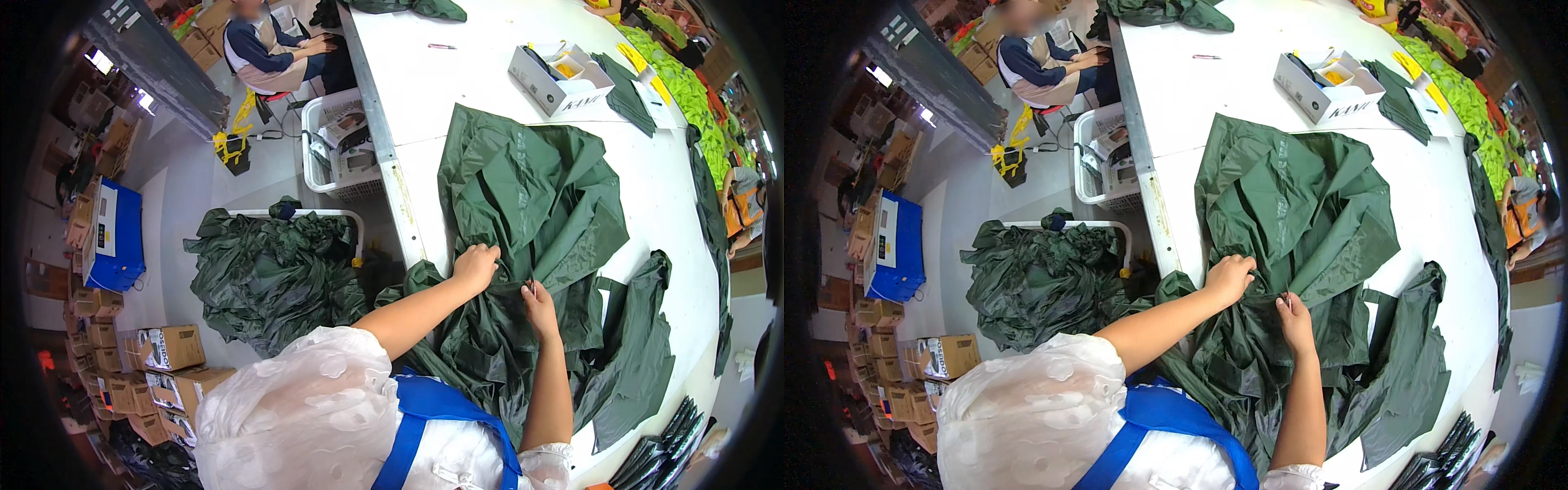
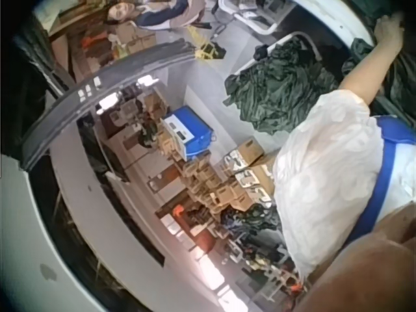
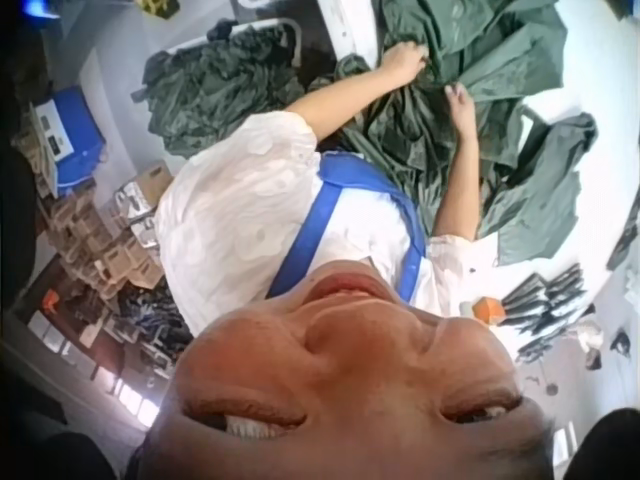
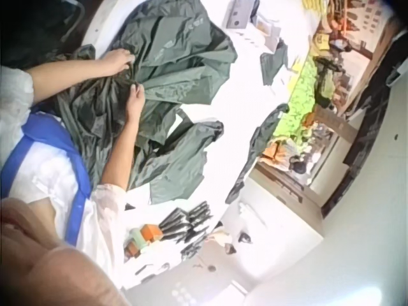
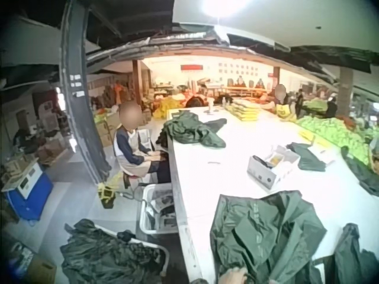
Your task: The person folds a green jacket on a white table, then places it into a plastic bag. They repeat this process with another jacket, folding it neatly and bagging it. The person also uses a small blade to cut threads on the jackets.
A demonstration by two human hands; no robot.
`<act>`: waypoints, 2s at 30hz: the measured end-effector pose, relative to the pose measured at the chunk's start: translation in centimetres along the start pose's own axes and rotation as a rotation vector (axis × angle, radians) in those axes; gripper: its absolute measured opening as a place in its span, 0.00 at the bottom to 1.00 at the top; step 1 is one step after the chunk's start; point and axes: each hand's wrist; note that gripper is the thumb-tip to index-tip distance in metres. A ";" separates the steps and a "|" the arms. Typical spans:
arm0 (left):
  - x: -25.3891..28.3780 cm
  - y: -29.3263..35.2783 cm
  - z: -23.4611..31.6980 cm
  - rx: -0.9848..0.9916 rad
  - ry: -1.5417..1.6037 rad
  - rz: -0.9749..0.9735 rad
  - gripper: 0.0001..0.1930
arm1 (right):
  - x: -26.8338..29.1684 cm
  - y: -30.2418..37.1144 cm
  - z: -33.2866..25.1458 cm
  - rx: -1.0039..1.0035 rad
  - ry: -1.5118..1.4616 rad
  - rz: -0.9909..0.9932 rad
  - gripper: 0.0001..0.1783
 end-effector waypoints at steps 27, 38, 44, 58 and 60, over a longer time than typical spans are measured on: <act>5.0 -1.1 7.5 -0.372 0.580 0.199 0.10 | 1.0 6.8 -6.9 0.121 -0.285 -0.109 0.08; 7.5 0.7 11.7 -0.686 0.914 0.279 0.13 | 5.3 15.0 -13.5 0.304 -0.130 0.150 0.07; 8.0 1.3 11.8 -0.756 0.804 0.175 0.15 | 4.0 15.6 -13.8 0.337 0.105 0.111 0.11; 9.1 1.4 12.3 -0.813 0.641 0.135 0.14 | 2.5 15.6 -10.6 0.338 -0.091 0.106 0.09; 9.3 1.4 12.4 -0.853 0.618 0.134 0.14 | 2.7 15.8 -10.4 0.391 -0.146 0.113 0.10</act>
Point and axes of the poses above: each hand's wrist, its own y-axis away from the middle knuckle, its own x-axis out of the back of the hand, z = x × y, and after that the axes turned 9 degrees about -x, right-handed
